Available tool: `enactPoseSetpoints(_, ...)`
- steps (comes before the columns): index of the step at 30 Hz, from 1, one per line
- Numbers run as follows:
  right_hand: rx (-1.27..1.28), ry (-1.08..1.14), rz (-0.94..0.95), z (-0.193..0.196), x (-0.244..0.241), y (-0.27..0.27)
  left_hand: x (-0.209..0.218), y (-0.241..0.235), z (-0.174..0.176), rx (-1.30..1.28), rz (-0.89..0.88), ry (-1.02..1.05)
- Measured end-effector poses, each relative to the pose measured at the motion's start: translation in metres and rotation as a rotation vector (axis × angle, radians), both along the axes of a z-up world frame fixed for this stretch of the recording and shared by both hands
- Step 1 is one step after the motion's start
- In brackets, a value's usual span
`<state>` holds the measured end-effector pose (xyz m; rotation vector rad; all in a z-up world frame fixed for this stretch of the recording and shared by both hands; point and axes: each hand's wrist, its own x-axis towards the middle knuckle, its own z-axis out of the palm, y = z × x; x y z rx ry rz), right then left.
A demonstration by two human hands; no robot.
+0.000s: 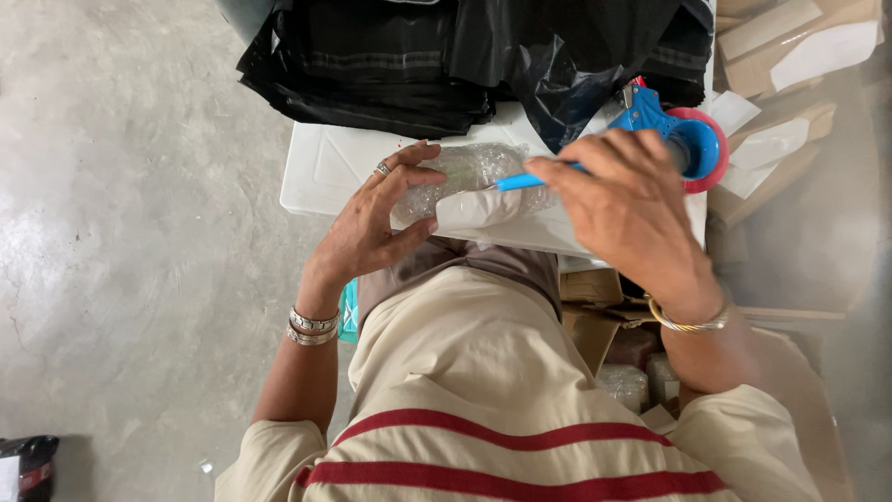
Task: The person places bubble-wrapped items into black shipping bags, seals them, applies red "Fragile" tape using a dispenser, and attaches shipping labels to the packages.
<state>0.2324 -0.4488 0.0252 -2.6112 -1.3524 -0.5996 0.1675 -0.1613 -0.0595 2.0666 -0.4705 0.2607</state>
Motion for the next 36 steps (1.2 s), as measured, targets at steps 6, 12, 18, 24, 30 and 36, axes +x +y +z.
enactPoseSetpoints(6, 0.298, 0.176, -0.191, -0.002, 0.004, -0.036, 0.002, 0.000, 0.004, 0.020, 0.026, 0.029)
enactPoseSetpoints(12, 0.371, 0.135, -0.151, -0.059, 0.037, -0.015, 0.004, -0.002, 0.009, 0.055, 0.041, 0.057)
enactPoseSetpoints(18, 0.487, 0.163, -0.098, -0.067, 0.044, 0.002, 0.004, -0.006, 0.010, 0.042, 0.080, 0.069)
enactPoseSetpoints(24, 0.437, 0.335, 0.193, -0.047, 0.009, 0.021, 0.004, -0.007, 0.005, 0.016, 0.053, -0.027)
enactPoseSetpoints(30, 0.292, 0.370, 0.122, -0.040, 0.002, 0.039, 0.007, -0.014, 0.006, 0.071, 0.113, -0.073)
enactPoseSetpoints(36, 0.216, 0.470, 0.091, -0.039, 0.006, 0.038, 0.010, -0.018, 0.007, 0.208, 0.174, -0.008)
